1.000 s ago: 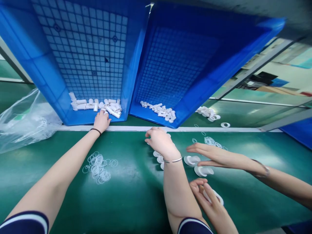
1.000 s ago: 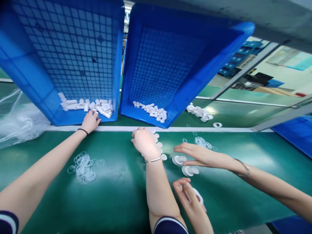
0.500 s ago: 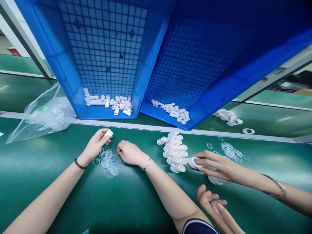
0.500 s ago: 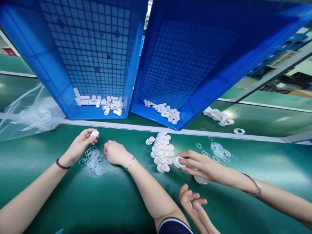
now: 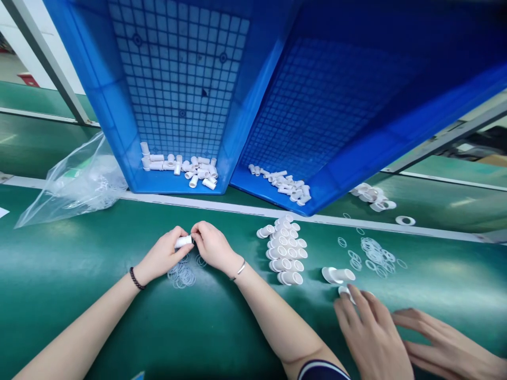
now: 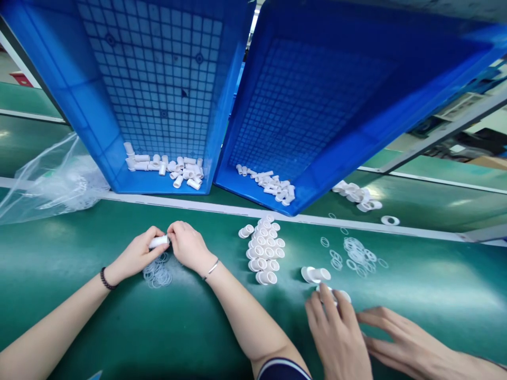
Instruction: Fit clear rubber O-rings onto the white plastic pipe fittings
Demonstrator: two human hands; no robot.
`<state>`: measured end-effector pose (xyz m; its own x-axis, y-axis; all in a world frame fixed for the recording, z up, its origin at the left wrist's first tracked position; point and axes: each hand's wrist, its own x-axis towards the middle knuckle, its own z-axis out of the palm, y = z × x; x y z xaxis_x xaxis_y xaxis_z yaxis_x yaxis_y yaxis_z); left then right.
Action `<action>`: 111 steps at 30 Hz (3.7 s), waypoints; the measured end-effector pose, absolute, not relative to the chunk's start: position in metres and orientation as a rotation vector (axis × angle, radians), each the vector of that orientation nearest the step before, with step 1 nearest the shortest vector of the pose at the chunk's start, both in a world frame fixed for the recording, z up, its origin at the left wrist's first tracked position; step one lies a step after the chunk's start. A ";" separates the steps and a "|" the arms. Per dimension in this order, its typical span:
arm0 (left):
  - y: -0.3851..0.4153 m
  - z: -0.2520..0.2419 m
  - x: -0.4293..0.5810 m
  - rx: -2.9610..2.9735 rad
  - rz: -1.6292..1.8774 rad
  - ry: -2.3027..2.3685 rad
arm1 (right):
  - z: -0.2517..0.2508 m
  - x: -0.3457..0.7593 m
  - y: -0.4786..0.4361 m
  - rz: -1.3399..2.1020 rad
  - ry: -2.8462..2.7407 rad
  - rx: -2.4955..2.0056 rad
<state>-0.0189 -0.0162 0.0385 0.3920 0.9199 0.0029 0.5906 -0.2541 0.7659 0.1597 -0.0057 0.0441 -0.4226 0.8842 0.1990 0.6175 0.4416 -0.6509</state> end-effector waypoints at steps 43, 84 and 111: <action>-0.023 0.041 -0.009 0.608 1.025 0.840 | 0.116 0.396 0.100 -0.214 -2.045 -2.692; -0.024 0.032 -0.019 0.797 1.200 0.938 | 0.052 0.177 0.003 0.698 -2.802 -1.370; -0.034 0.028 -0.021 2.036 0.746 1.285 | 0.059 0.159 -0.005 0.524 -2.418 -1.177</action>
<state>-0.0210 -0.0343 0.0282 0.3699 0.9190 0.1365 0.5744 -0.3417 0.7438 0.1595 -0.0050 0.0592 -0.5660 0.8030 0.1868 0.6534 0.5751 -0.4923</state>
